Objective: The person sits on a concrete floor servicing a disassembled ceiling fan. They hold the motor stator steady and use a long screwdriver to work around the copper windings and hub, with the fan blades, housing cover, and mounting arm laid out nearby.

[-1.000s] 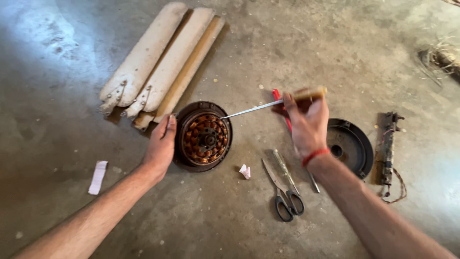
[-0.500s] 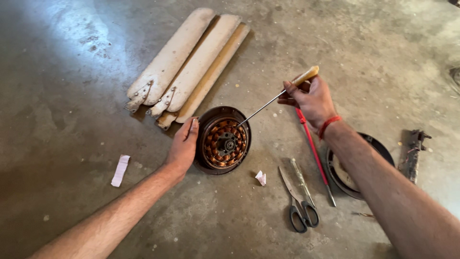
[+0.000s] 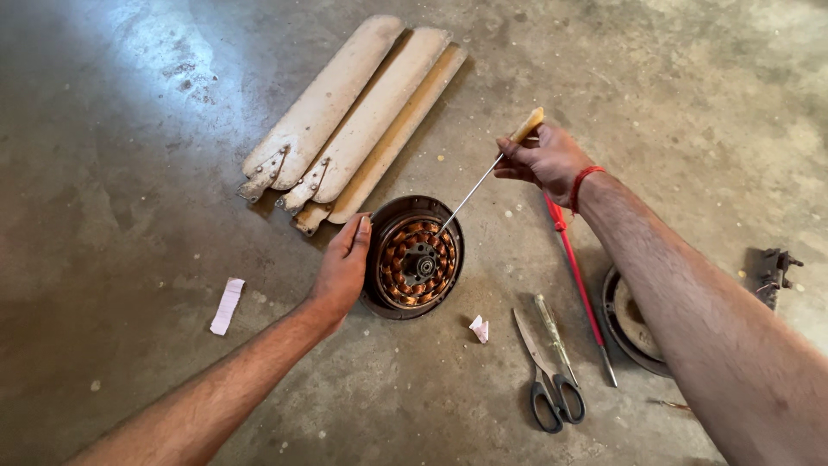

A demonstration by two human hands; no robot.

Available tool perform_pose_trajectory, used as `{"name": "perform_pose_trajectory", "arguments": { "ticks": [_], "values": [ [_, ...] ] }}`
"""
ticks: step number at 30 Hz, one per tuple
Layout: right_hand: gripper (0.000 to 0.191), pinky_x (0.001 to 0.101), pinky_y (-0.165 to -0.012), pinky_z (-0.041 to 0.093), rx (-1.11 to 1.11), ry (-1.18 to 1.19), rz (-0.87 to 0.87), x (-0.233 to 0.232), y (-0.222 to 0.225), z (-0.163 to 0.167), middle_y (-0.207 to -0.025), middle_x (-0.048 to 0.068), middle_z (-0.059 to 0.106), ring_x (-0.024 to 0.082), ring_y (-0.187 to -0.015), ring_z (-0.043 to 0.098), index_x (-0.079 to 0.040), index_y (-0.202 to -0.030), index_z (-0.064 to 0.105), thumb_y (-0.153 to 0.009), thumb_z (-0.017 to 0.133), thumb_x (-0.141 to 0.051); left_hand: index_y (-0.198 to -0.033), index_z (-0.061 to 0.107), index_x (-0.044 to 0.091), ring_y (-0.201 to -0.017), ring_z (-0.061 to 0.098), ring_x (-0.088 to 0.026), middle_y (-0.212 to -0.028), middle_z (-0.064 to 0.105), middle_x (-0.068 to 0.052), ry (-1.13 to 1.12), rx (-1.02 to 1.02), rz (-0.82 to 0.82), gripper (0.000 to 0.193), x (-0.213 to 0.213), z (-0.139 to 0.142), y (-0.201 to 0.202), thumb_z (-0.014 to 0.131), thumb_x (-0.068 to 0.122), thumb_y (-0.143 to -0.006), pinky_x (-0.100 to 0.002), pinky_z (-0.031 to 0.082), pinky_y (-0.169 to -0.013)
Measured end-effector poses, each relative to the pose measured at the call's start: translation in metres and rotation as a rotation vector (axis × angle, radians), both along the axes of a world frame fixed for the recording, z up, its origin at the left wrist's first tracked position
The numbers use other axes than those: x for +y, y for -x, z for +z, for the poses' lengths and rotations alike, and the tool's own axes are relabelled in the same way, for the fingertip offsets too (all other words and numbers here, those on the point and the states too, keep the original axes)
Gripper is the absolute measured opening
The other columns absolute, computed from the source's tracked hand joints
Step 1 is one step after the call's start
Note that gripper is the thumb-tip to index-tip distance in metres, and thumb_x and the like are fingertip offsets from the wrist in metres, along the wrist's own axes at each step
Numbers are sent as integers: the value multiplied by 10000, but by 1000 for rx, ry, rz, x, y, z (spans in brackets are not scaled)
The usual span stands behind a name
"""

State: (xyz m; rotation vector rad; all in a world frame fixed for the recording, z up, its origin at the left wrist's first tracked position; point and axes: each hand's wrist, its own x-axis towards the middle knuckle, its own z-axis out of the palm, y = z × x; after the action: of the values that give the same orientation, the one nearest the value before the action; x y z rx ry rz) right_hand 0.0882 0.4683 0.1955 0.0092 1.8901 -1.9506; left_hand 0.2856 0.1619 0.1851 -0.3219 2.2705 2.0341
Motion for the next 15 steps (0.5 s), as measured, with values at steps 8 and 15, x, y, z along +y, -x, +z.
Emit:
{"name": "perform_pose_trajectory", "arguments": {
  "ticks": [8, 15],
  "values": [
    [259, 364, -774, 659, 50, 84, -150, -7, -11, -14, -960, 84, 668, 193, -852, 697, -32, -1111, 557, -962, 725, -162, -1362, 576, 71, -1086, 595, -121, -1167, 691, -48, 71, -4, -17, 484, -1, 8, 0, 366, 410, -1089, -294, 489, -980],
    [272, 371, -759, 669, 97, 36, -144, -18, -3, -16, -966, 107, 674, 202, -832, 708, 19, -1106, 561, -965, 729, -140, -1396, 547, 84, -1123, 596, -125, -1207, 684, -49, 58, -66, -15, 506, 1, 11, 0, 357, 427, -1078, -303, 481, -999]
  ]
}}
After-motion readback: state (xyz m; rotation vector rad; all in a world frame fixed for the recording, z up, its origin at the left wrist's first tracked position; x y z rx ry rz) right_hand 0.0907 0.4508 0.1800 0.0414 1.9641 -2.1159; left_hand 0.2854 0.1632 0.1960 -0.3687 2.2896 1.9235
